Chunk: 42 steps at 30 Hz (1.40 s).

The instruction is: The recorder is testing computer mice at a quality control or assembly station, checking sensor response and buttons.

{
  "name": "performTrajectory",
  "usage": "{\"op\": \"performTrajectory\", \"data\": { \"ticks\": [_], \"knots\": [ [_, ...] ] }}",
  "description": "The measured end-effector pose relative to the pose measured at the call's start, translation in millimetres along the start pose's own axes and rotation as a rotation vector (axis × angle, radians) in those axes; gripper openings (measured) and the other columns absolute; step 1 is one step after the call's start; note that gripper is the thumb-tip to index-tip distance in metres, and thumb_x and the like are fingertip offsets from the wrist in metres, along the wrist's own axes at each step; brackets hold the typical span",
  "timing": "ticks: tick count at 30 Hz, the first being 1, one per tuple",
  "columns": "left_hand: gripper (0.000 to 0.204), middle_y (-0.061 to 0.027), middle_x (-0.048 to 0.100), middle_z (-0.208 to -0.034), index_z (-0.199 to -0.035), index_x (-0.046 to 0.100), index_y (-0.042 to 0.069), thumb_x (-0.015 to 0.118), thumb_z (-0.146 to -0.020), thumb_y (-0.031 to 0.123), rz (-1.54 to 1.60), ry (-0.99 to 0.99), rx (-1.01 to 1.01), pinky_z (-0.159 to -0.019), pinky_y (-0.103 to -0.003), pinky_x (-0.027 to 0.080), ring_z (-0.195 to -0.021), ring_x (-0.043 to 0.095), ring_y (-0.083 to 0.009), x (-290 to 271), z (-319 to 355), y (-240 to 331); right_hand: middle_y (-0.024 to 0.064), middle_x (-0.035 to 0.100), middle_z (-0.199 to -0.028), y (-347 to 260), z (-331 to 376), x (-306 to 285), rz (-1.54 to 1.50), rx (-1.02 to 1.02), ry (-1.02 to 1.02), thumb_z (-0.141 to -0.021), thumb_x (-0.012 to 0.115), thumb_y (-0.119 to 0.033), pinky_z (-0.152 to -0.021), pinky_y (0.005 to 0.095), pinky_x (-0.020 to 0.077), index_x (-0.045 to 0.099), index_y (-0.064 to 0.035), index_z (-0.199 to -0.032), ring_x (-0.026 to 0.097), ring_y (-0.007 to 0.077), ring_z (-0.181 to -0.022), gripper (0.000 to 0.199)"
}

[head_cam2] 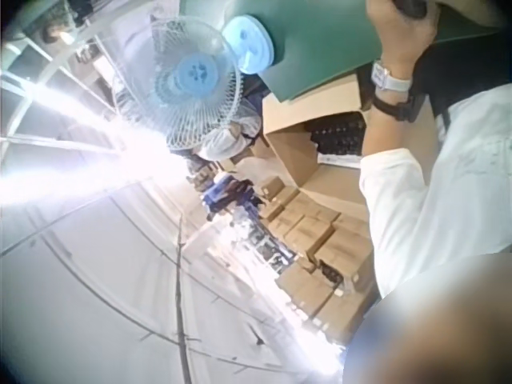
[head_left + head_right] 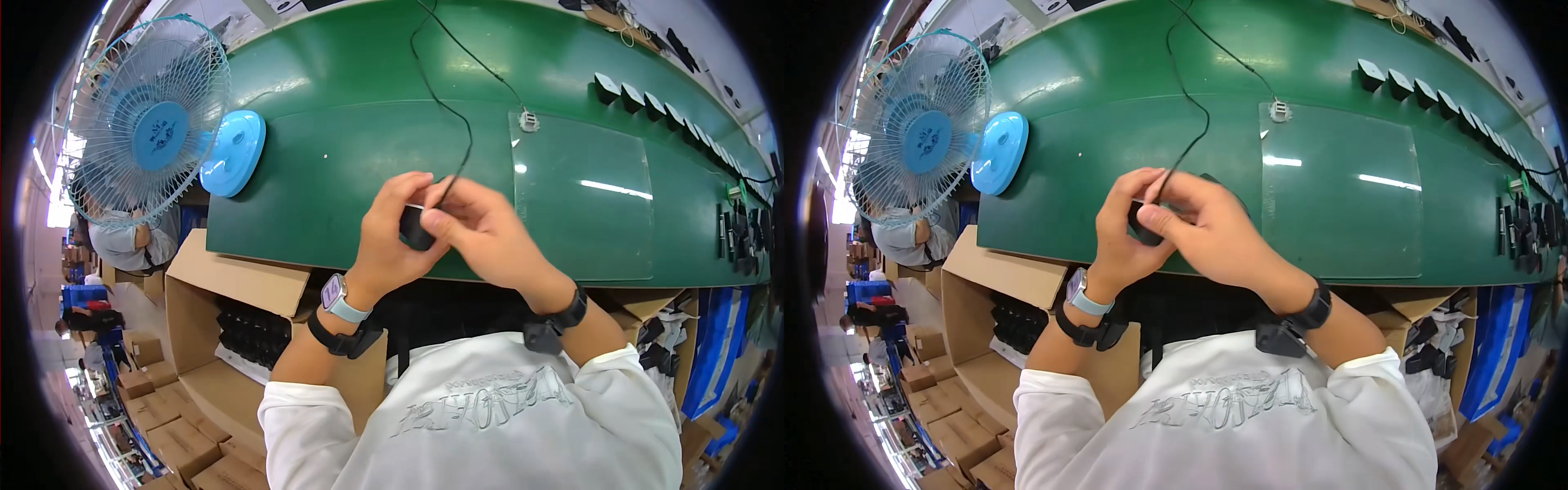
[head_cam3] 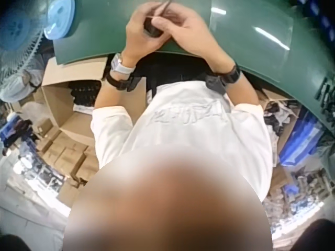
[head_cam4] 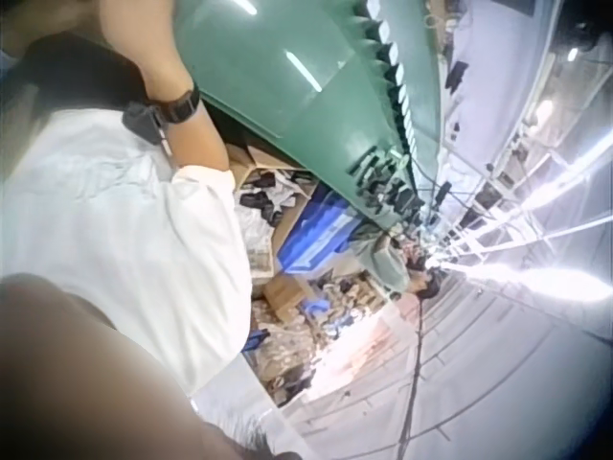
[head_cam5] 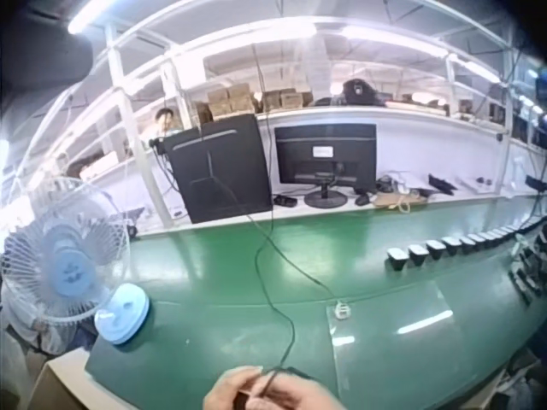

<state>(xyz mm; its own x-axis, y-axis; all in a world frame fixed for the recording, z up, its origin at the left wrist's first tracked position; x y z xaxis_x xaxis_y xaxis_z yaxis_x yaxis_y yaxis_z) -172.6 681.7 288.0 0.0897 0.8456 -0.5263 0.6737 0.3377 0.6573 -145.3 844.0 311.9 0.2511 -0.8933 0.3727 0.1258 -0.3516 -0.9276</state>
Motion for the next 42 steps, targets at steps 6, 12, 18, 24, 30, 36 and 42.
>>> {"op": "performTrajectory", "data": {
  "ticks": [6,12,18,24,30,36,42],
  "knots": [
    [0.038,-0.0075,0.066,-0.089,-0.095,0.063,0.004,0.090,-0.069,0.012,0.146,0.128,-0.224,-0.066,-0.030,0.053,-0.073,0.064,-0.0175,-3,32,-10,0.0083,0.074,-0.108,19,8,-3,0.111,-0.083,0.144,-0.096,0.071,-0.008,-0.084,0.0277,0.0550,0.072,0.0013,-0.103,0.068,0.0120,-0.094,0.012],
    [0.041,-0.0063,0.062,-0.081,-0.090,0.061,0.004,0.092,-0.066,0.015,0.192,0.205,-0.368,-0.063,-0.029,0.051,-0.070,0.062,-0.0164,-6,49,-6,0.0067,0.075,-0.093,43,6,13,0.199,-0.089,0.188,-0.095,0.073,-0.009,-0.077,0.0262,0.0550,0.073,0.0023,-0.100,0.069,0.0108,-0.085,0.012],
    [0.046,-0.0067,0.062,-0.083,-0.097,0.059,0.004,0.092,-0.067,0.015,0.223,0.201,-0.341,-0.064,-0.030,0.051,-0.071,0.062,-0.0174,-8,51,-7,0.0068,0.076,-0.088,46,3,19,0.358,-0.245,0.257,-0.093,0.074,-0.010,-0.073,0.0259,0.0551,0.073,0.0029,-0.099,0.070,0.0108,-0.078,0.014],
    [0.044,-0.0082,0.061,-0.090,-0.103,0.058,0.003,0.087,-0.071,0.010,0.314,0.204,-0.418,-0.065,-0.030,0.051,-0.075,0.061,-0.0173,-4,51,1,0.0085,0.076,-0.092,52,1,23,0.363,-0.293,0.284,-0.094,0.074,-0.010,-0.075,0.0272,0.0557,0.072,0.0034,-0.099,0.070,0.0121,-0.080,0.014],
    [0.047,-0.0071,0.058,-0.101,-0.114,0.053,0.002,0.081,-0.076,0.003,0.395,0.172,-0.425,-0.071,-0.028,0.051,-0.086,0.058,-0.0140,-2,53,9,0.0109,0.074,-0.099,48,5,25,0.400,-0.354,0.341,-0.095,0.072,-0.008,-0.078,0.0283,0.0565,0.069,0.0042,-0.101,0.070,0.0143,-0.087,0.014],
    [0.049,-0.0065,0.057,-0.109,-0.120,0.050,0.002,0.080,-0.081,0.000,0.440,0.114,-0.408,-0.082,-0.027,0.052,-0.096,0.058,-0.0120,-7,49,10,0.0102,0.075,-0.099,35,-4,19,0.302,-0.297,0.262,-0.095,0.073,-0.010,-0.076,0.0283,0.0558,0.069,0.0031,-0.101,0.070,0.0129,-0.084,0.015],
    [0.039,-0.0044,0.068,-0.096,-0.108,0.056,0.004,0.084,-0.084,0.012,0.634,0.139,-0.703,-0.070,-0.028,0.052,-0.079,0.064,-0.0135,-21,40,-18,0.0141,0.070,-0.110,16,2,-10,1.030,-0.390,0.179,-0.087,0.078,-0.016,-0.087,0.0390,0.0529,0.068,-0.0014,-0.111,0.067,0.0316,-0.102,0.030]
  ]
}}
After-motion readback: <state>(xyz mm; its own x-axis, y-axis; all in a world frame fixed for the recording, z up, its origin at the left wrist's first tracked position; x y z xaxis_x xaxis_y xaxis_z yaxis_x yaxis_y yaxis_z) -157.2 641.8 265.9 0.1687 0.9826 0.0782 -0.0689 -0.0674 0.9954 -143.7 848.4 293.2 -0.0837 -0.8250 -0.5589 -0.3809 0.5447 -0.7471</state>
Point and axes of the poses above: each hand's wrist, its own z-axis away from the middle knuckle, its own x-axis out of the palm, y = z × x, the point moved 1 cm from there along -z, towards the middle knuckle
